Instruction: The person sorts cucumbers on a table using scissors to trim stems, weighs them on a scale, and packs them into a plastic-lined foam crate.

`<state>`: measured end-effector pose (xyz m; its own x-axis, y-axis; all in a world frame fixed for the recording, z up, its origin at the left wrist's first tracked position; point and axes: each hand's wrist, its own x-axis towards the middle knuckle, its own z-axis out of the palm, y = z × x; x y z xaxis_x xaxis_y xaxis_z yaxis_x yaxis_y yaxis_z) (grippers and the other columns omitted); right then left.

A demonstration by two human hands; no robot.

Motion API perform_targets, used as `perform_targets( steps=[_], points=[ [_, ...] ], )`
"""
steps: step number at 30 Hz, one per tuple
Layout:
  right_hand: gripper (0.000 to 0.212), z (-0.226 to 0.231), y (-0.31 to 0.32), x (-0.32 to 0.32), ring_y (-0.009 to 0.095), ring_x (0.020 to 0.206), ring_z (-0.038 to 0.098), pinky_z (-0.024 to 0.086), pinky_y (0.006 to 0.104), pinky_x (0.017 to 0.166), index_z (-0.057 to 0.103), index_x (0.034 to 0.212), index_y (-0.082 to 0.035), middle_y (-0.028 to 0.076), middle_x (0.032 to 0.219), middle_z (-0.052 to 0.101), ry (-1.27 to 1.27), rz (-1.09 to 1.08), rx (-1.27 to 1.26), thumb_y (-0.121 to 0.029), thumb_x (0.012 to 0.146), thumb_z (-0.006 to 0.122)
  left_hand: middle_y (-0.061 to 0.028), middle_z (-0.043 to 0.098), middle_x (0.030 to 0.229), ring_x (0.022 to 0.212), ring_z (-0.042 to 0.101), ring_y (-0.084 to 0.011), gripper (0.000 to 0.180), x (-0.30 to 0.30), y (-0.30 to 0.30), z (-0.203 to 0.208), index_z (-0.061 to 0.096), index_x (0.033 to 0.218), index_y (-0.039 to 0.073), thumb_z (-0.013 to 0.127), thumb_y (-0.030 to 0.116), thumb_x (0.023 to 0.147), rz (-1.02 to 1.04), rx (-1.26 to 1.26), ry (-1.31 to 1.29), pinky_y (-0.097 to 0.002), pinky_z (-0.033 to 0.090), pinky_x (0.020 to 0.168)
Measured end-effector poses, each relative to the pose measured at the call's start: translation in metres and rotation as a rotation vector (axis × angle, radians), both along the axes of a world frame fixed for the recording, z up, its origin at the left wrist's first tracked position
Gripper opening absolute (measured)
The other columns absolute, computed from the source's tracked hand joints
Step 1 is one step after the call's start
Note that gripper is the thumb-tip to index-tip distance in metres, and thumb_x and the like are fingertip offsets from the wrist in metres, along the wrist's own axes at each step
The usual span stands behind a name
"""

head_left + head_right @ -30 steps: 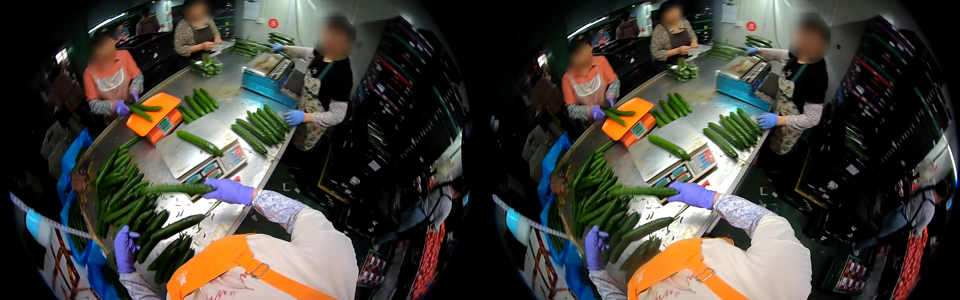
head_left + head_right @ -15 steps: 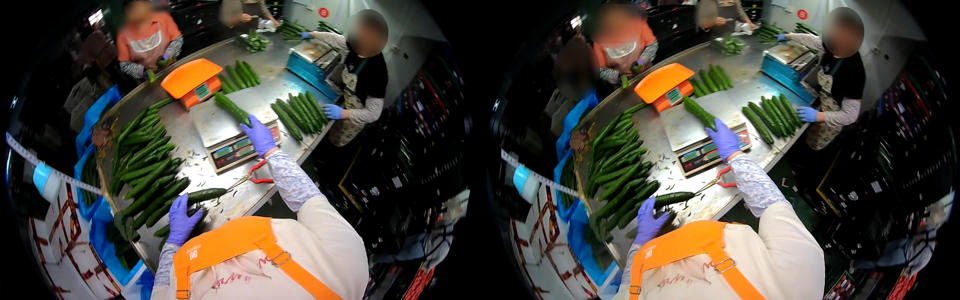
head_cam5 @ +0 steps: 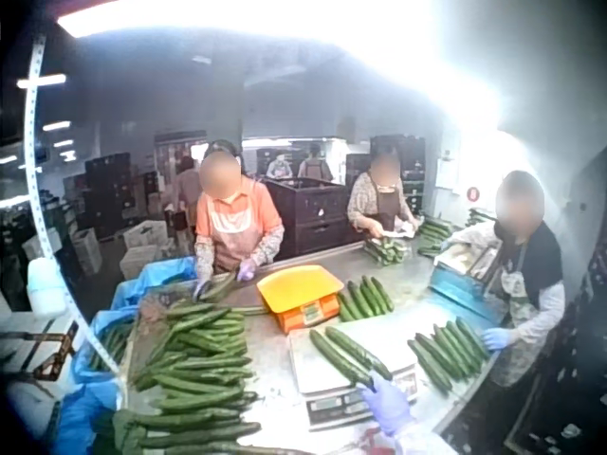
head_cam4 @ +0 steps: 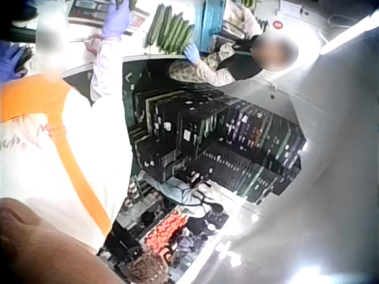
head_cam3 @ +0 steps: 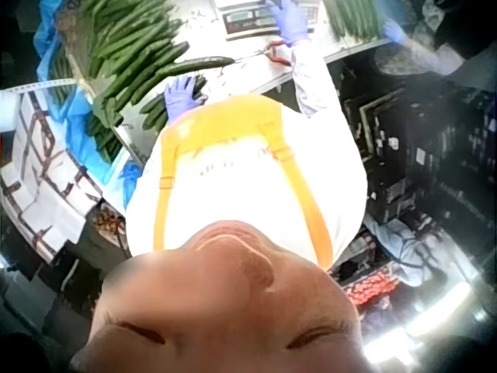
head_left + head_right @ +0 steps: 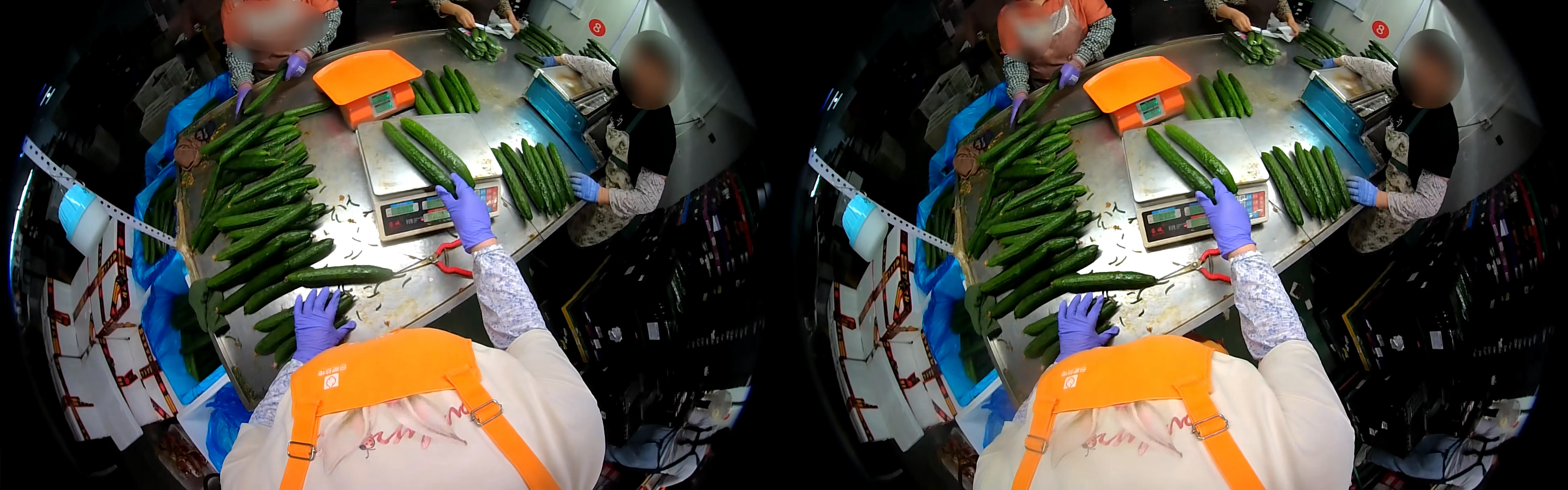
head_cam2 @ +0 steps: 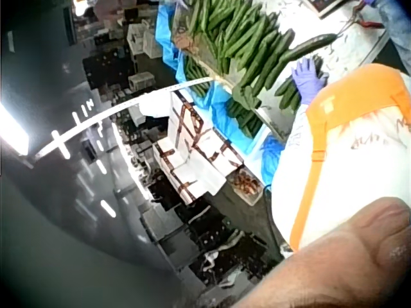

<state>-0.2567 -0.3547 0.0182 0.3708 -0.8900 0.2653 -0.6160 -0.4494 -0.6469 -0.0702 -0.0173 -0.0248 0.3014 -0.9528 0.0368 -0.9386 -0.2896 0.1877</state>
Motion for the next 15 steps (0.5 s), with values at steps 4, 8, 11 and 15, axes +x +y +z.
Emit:
perform_targets(
  steps=[4,8,11,15],
  points=[
    [0.062,0.025,0.014,-0.003,0.034,0.092,0.064,0.049,0.0418,0.08,0.052,0.129,-0.004,0.02,0.101,0.067,0.047,-0.092,0.024,-0.052,0.09,0.054,-0.011,0.047,0.136,0.129,0.038,-0.0312,0.078,0.002,0.002,-0.008,0.049,0.136,0.015,0.069,0.055,0.072,-0.001,-0.01,-0.033,-0.0514,0.018,0.111],
    [0.062,0.045,0.019,-0.01,0.031,0.094,0.065,0.049,0.04,0.082,0.056,0.126,-0.005,0.019,0.102,0.067,-0.066,-0.137,0.159,-0.054,0.09,0.052,-0.011,0.047,0.135,0.128,0.039,-0.0309,0.078,0.003,0.006,-0.01,0.049,0.136,0.016,0.069,0.056,0.072,0.002,-0.023,-0.047,-0.0502,0.02,0.111],
    [0.056,0.036,0.008,-0.022,0.03,0.094,0.065,0.049,0.0367,0.085,0.061,0.12,-0.005,0.017,0.103,0.067,-0.18,-0.164,0.086,-0.053,0.092,0.049,-0.0116,0.047,0.135,0.127,0.04,-0.0312,0.077,0.002,0.005,-0.01,0.049,0.135,0.016,0.07,0.055,0.072,0.002,-0.029,-0.03,-0.0502,0.022,0.109],
    [0.052,0.031,-0.004,-0.037,0.029,0.094,0.065,0.048,0.0342,0.085,0.063,0.116,-0.005,0.015,0.103,0.068,-0.241,-0.163,0.092,-0.05,0.094,0.048,-0.0117,0.049,0.133,0.124,0.041,-0.0312,0.072,0.0,0.003,-0.003,0.051,0.133,0.013,0.069,0.052,0.075,-0.001,-0.048,-0.012,-0.0478,0.023,0.109]
  ],
)
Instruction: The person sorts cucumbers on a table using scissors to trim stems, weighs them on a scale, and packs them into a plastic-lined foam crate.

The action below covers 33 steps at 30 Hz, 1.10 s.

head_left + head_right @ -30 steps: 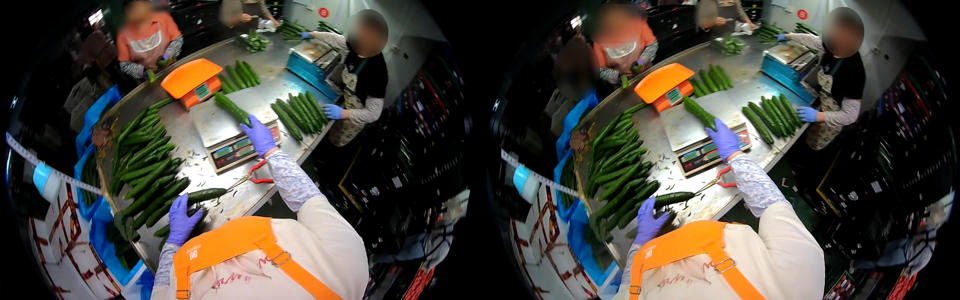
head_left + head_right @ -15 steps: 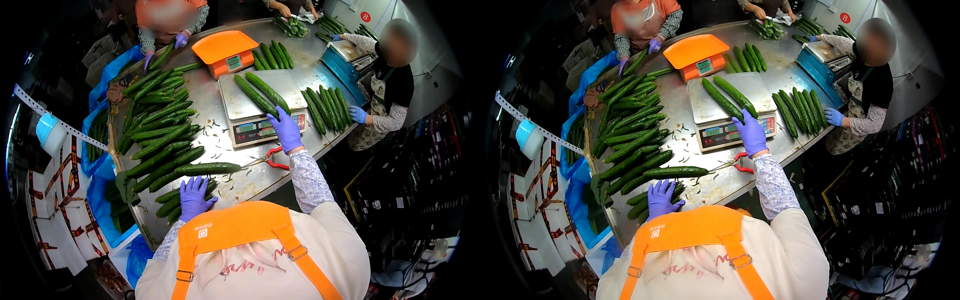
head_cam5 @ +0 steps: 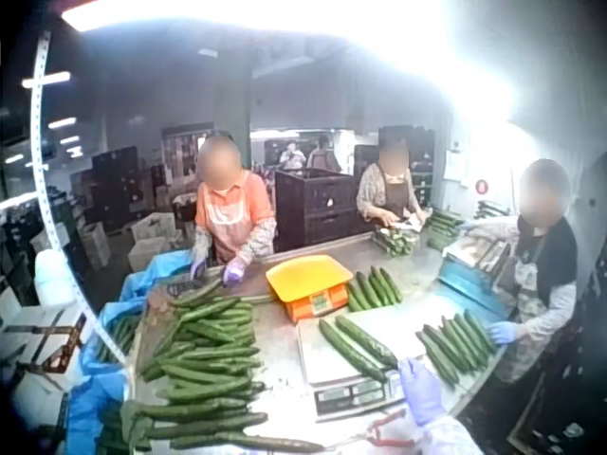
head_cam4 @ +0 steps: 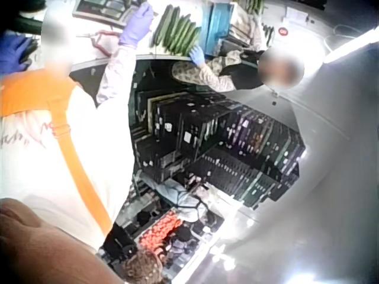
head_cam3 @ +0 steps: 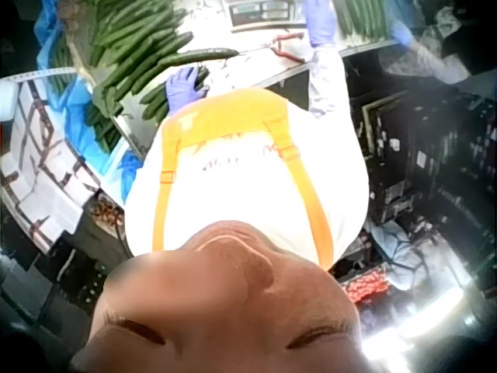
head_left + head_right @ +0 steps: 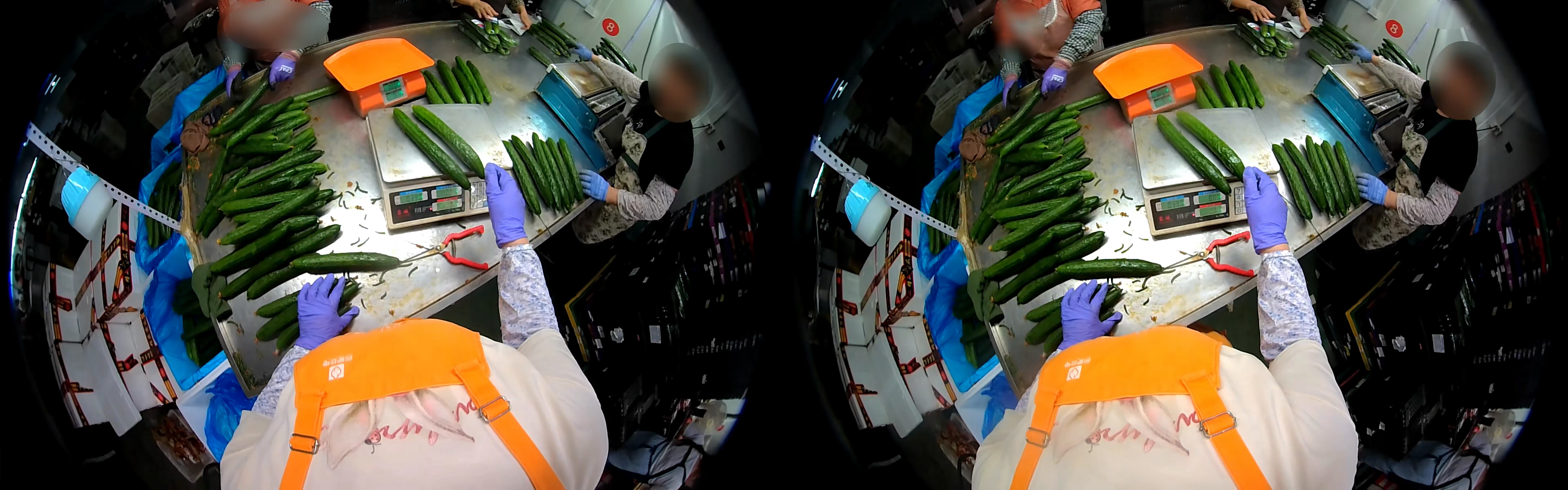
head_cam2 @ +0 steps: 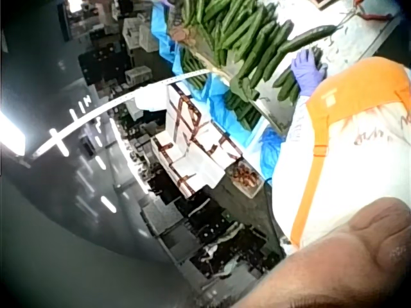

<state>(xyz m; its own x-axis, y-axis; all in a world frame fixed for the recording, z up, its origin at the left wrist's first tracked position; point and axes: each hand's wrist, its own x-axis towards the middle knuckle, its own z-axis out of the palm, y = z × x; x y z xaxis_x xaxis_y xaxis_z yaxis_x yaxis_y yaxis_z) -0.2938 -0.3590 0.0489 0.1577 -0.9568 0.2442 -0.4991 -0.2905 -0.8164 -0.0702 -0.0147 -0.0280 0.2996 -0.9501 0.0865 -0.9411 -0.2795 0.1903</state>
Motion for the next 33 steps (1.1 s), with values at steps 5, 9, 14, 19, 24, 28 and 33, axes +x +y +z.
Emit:
perform_targets(
  steps=[5,9,14,19,24,28,33],
  points=[
    [0.05,0.009,0.003,0.001,0.027,0.092,0.066,0.049,0.0336,0.083,0.062,0.117,-0.004,0.015,0.102,0.068,0.034,0.072,0.05,-0.047,0.093,0.052,-0.0127,0.047,0.134,0.125,0.042,-0.0324,0.075,0.002,-0.001,-0.005,0.05,0.134,0.014,0.071,0.052,0.072,0.0,-0.009,0.012,-0.0495,0.025,0.108],
    [0.055,-0.003,0.005,0.03,0.031,0.099,0.063,0.047,0.0351,0.088,0.057,0.126,-0.006,0.02,0.108,0.065,0.132,0.155,0.012,-0.048,0.09,0.057,-0.0134,0.048,0.133,0.123,0.043,-0.0332,0.073,0.003,0.002,-0.002,0.052,0.132,0.014,0.07,0.052,0.073,0.001,-0.036,0.016,-0.0502,0.026,0.107],
    [0.056,-0.034,-0.024,0.058,0.019,0.075,0.06,0.047,0.0282,0.067,0.057,0.123,-0.003,0.01,0.087,0.064,-0.04,0.339,0.25,-0.047,0.089,0.061,-0.0128,0.054,0.126,0.117,0.049,-0.0335,0.052,0.004,0.002,0.007,0.061,0.121,0.012,0.067,0.042,0.08,-0.023,-0.165,0.096,-0.0499,0.032,0.105],
    [0.042,-0.009,0.045,0.089,0.006,0.052,0.044,0.036,0.0191,0.048,0.056,0.123,-0.004,-0.002,0.065,0.05,-0.245,0.635,0.709,-0.034,0.093,0.06,-0.0093,0.054,0.125,0.12,0.046,-0.0316,0.044,0.0,0.022,0.006,0.062,0.118,0.013,0.067,0.037,0.082,0.077,-0.242,0.07,-0.0533,0.027,0.107],
    [0.051,-0.021,0.118,0.15,0.008,0.086,0.054,0.044,0.0217,0.072,0.051,0.134,-0.006,0.002,0.102,0.061,-0.066,1.062,0.743,-0.028,0.09,0.063,-0.0101,0.051,0.131,0.124,0.043,-0.0312,0.054,-0.008,0.053,0.01,0.054,0.13,0.015,0.067,0.038,0.082,0.172,-0.245,0.035,-0.0528,0.025,0.108],
    [0.06,-0.072,0.134,0.188,0.024,0.115,0.054,0.04,0.0316,0.1,0.048,0.135,-0.001,0.016,0.129,0.056,-0.016,1.011,0.482,-0.029,0.085,0.069,-0.0124,0.05,0.131,0.122,0.044,-0.0328,0.054,0.013,0.06,0.008,0.053,0.131,0.013,0.063,0.038,0.084,0.425,-0.272,0.044,-0.0517,0.026,0.107],
    [0.062,-0.146,0.087,0.196,0.033,0.12,0.051,0.035,0.0347,0.105,0.044,0.137,0.002,0.021,0.127,0.056,0.125,0.953,-0.074,-0.045,0.096,0.046,-0.0162,0.045,0.136,0.127,0.04,-0.0346,0.064,0.048,0.058,0.018,0.045,0.138,0.008,0.061,0.042,0.086,0.52,-0.281,0.006,-0.0496,0.026,0.109]
  ],
)
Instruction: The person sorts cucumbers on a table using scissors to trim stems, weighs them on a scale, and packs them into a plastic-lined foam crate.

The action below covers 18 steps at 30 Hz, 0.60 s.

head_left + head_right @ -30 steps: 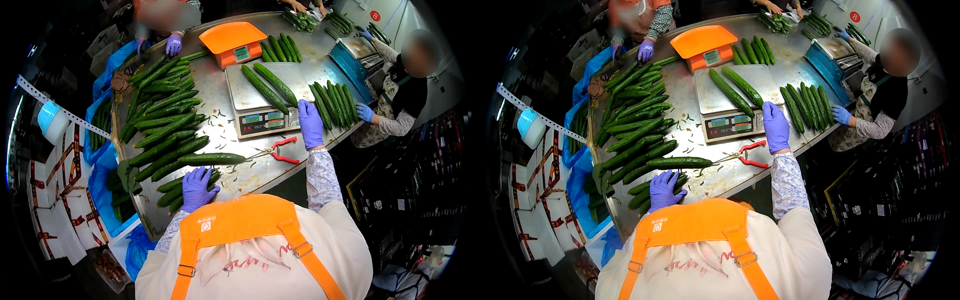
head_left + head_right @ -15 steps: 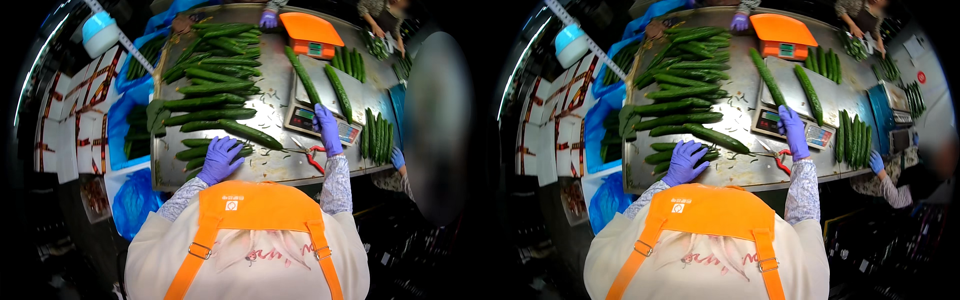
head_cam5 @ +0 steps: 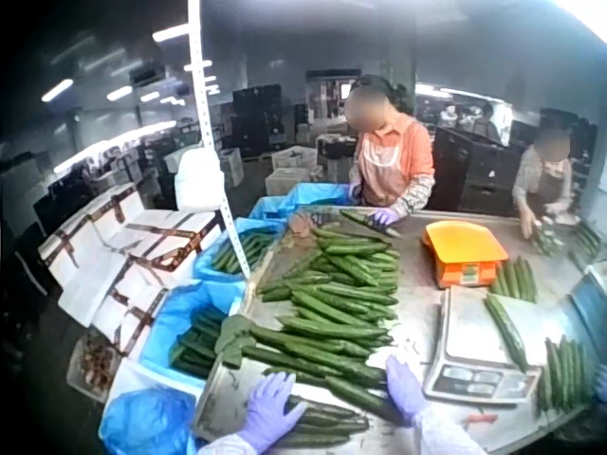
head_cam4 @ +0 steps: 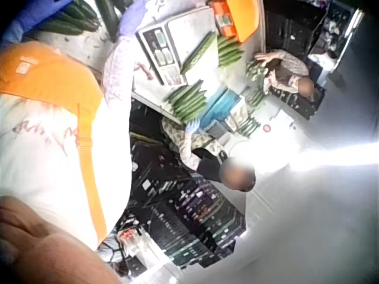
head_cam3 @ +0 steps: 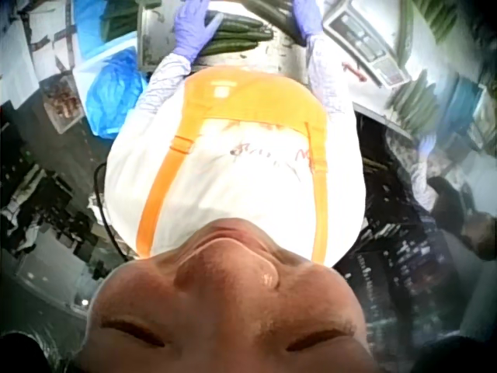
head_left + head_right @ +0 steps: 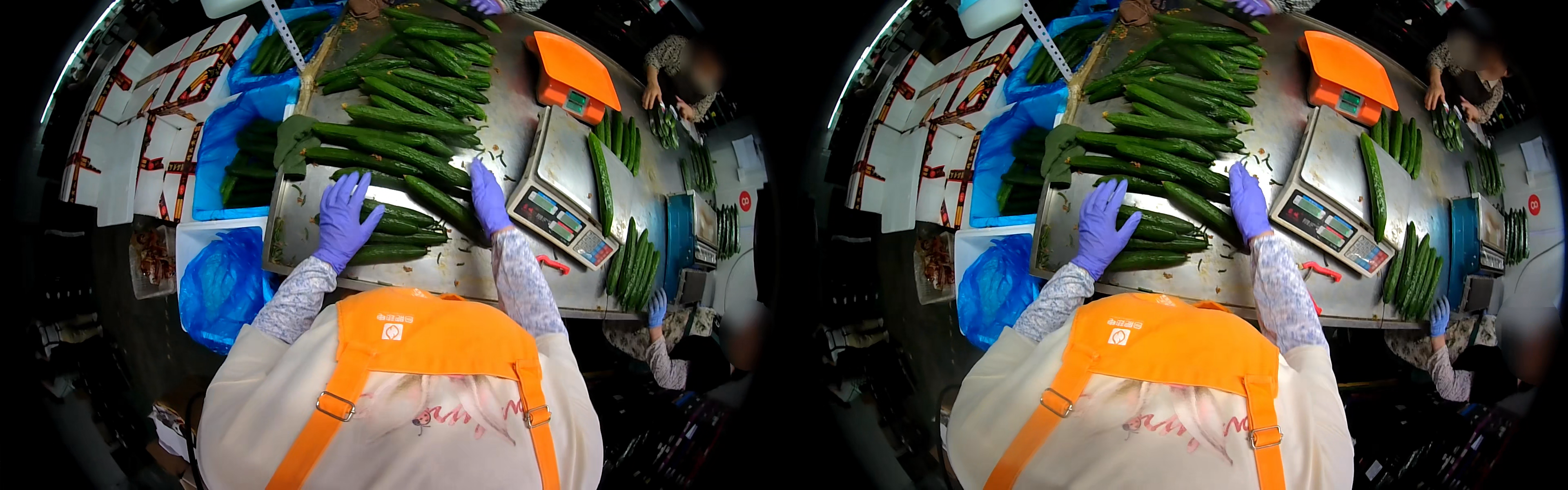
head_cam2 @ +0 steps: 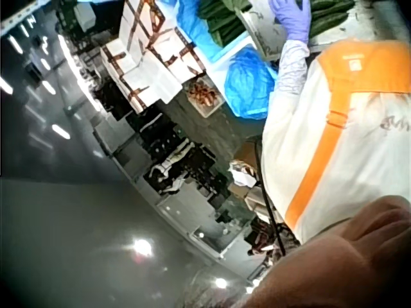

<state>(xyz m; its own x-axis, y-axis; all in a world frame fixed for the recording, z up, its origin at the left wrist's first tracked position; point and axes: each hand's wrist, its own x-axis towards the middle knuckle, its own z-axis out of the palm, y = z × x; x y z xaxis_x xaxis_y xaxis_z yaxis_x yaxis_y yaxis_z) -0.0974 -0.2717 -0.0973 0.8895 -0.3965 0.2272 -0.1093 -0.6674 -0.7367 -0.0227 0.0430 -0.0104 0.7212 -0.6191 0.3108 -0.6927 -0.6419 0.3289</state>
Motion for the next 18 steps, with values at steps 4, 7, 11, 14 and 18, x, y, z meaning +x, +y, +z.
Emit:
perform_targets(
  steps=[4,7,11,14,18],
  points=[
    [0.047,0.07,0.021,0.028,0.018,0.083,0.062,0.052,0.0296,0.071,0.054,0.128,-0.011,0.009,0.114,0.062,0.654,-0.115,0.806,-0.045,0.096,0.046,-0.0111,0.036,0.146,0.135,0.031,-0.0307,0.073,0.008,-0.039,0.025,0.038,0.143,0.014,0.063,0.048,0.083,-0.229,0.071,-0.118,-0.0489,0.018,0.113],
    [0.043,0.052,0.011,0.031,0.014,0.067,0.057,0.049,0.0273,0.057,0.057,0.12,-0.015,0.004,0.104,0.062,0.708,0.0,1.035,-0.048,0.093,0.05,-0.0107,0.04,0.142,0.132,0.034,-0.0307,0.071,0.014,-0.058,0.018,0.039,0.142,0.015,0.064,0.047,0.083,-0.28,0.074,-0.101,-0.0516,0.018,0.113],
    [0.033,0.059,0.015,0.03,0.012,0.073,0.058,0.049,0.0249,0.064,0.061,0.11,-0.009,0.005,0.096,0.065,0.565,0.32,0.796,-0.033,0.088,0.065,-0.0106,0.049,0.132,0.126,0.041,-0.0305,0.058,0.014,-0.055,0.001,0.049,0.134,0.014,0.06,0.044,0.086,-0.243,0.089,-0.029,-0.054,0.021,0.111],
    [0.031,0.074,0.035,0.034,0.013,0.077,0.059,0.047,0.0245,0.069,0.062,0.107,-0.003,0.007,0.097,0.065,0.409,-0.009,0.812,-0.02,0.083,0.071,-0.0104,0.055,0.123,0.12,0.047,-0.0306,0.043,0.006,-0.048,-0.003,0.058,0.124,0.013,0.057,0.038,0.089,-0.232,-0.018,-0.055,-0.0534,0.024,0.109],
    [0.031,0.108,0.024,0.019,0.012,0.089,0.058,0.046,0.0258,0.078,0.064,0.107,0.0,0.007,0.098,0.065,-0.033,-0.061,0.644,-0.005,0.077,0.072,-0.0095,0.055,0.122,0.12,0.047,-0.0304,0.037,0.007,-0.048,0.002,0.06,0.121,0.015,0.058,0.034,0.09,-0.226,-0.04,0.002,-0.0525,0.028,0.107]
  ],
)
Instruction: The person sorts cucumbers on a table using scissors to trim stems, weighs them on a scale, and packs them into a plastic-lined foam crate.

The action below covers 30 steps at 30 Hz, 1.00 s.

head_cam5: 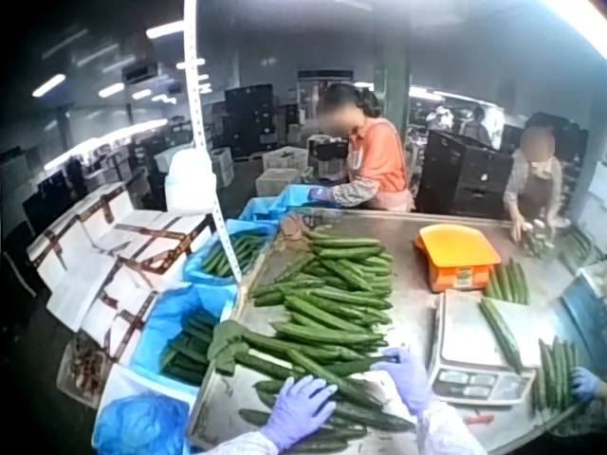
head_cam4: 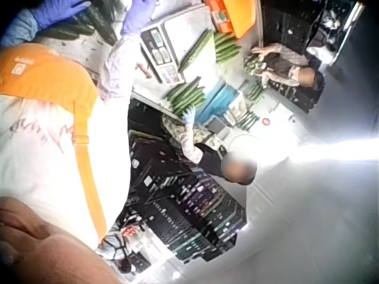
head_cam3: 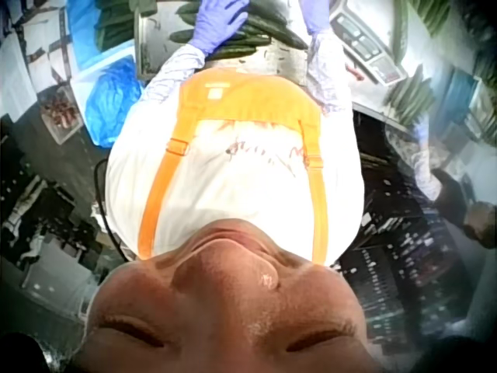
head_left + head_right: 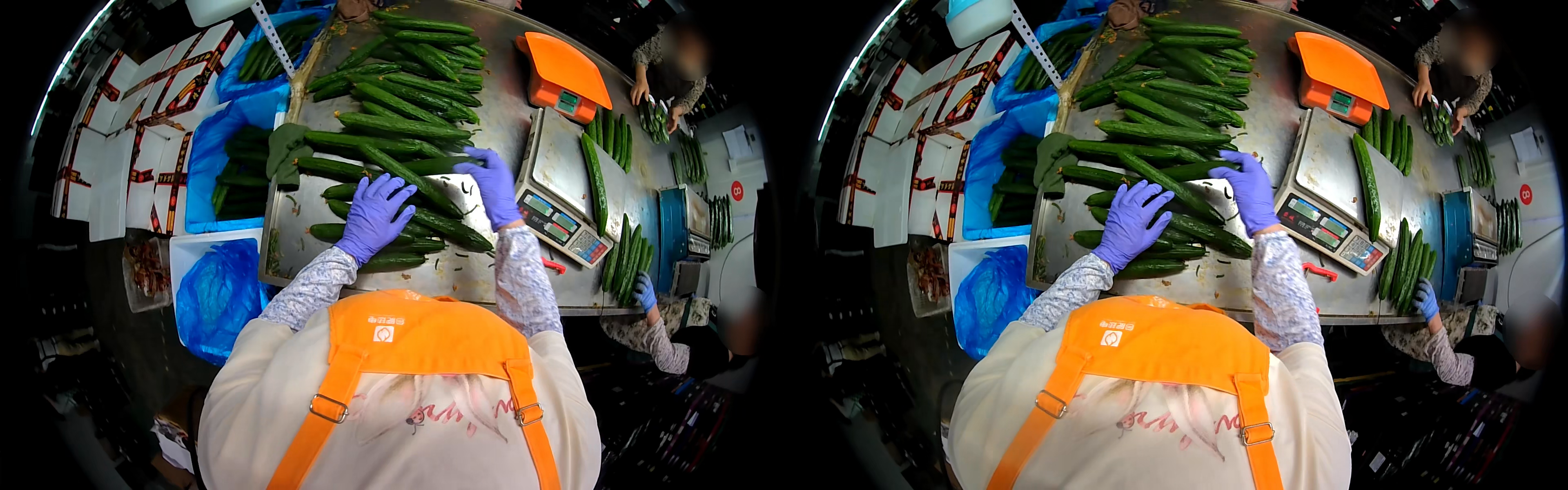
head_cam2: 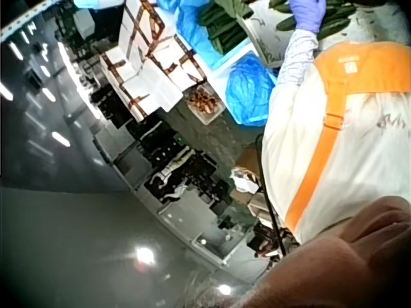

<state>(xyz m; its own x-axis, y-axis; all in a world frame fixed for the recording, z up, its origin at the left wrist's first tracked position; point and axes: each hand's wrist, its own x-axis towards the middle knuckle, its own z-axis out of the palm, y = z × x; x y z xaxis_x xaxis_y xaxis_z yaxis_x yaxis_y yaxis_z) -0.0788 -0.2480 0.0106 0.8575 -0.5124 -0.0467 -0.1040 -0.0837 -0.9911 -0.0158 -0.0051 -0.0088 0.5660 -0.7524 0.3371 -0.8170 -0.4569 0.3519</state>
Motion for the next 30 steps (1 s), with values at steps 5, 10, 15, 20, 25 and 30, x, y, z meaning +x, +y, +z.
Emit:
perform_targets(
  steps=[5,10,15,20,25,30],
  points=[
    [0.03,0.075,-0.031,-0.033,0.01,0.09,0.06,0.046,0.0228,0.083,0.064,0.109,0.001,0.006,0.101,0.066,-0.102,-0.125,-0.009,-0.002,0.08,0.068,-0.0115,0.059,0.118,0.117,0.051,-0.0318,0.031,0.006,-0.011,0.005,0.064,0.115,0.013,0.064,0.025,0.086,0.049,-0.154,0.113,-0.0448,0.037,0.102],
    [0.031,0.1,-0.046,-0.062,0.008,0.084,0.06,0.047,0.0205,0.079,0.063,0.112,-0.002,0.006,0.102,0.067,-0.116,-0.183,0.025,-0.008,0.083,0.069,-0.0156,0.06,0.121,0.112,0.056,-0.0301,0.058,-0.017,-0.062,0.072,0.055,0.124,0.003,0.073,0.036,0.08,-0.012,-0.432,0.212,-0.0373,0.045,0.095],
    [0.052,0.092,-0.043,-0.068,0.009,0.093,0.057,0.047,0.0252,0.08,0.054,0.126,-0.005,0.001,0.102,0.062,-0.17,-0.233,0.272,-0.033,0.086,0.07,-0.0117,0.068,0.08,0.07,0.066,-0.0295,0.06,-0.022,-0.077,0.059,0.057,0.118,0.008,0.069,0.052,0.08,-0.088,-0.014,1.07,-0.0348,0.052,0.067],
    [0.07,0.069,-0.001,-0.066,0.01,0.085,0.054,0.046,0.0233,0.075,0.04,0.141,-0.008,-0.001,0.101,0.056,0.24,-0.114,0.202,-0.042,0.087,0.067,-0.0139,0.067,0.089,0.083,0.066,-0.0286,0.056,-0.001,-0.054,0.053,0.058,0.115,0.01,0.068,0.053,0.08,0.026,0.083,0.684,-0.0358,0.05,0.075],
    [0.042,0.0,0.04,-0.074,0.017,0.09,0.063,0.049,0.0286,0.081,0.064,0.114,-0.001,0.011,0.103,0.067,0.3,0.154,-0.16,-0.031,0.085,0.069,-0.0188,0.067,0.1,0.092,0.064,-0.0351,0.063,0.075,-0.005,0.029,0.053,0.126,0.017,0.068,0.055,0.078,0.194,0.185,0.487,-0.0403,0.049,0.079],
    [0.039,-0.016,0.086,-0.077,0.031,0.093,0.057,0.048,0.0387,0.08,0.063,0.116,-0.015,0.012,0.101,0.061,0.159,0.329,-1.082,-0.019,0.078,0.069,-0.0219,0.066,0.104,0.097,0.062,-0.0402,0.081,0.102,0.039,0.017,0.031,0.147,0.022,0.066,0.052,0.08,0.553,0.063,0.463,-0.0413,0.049,0.082]
  ],
)
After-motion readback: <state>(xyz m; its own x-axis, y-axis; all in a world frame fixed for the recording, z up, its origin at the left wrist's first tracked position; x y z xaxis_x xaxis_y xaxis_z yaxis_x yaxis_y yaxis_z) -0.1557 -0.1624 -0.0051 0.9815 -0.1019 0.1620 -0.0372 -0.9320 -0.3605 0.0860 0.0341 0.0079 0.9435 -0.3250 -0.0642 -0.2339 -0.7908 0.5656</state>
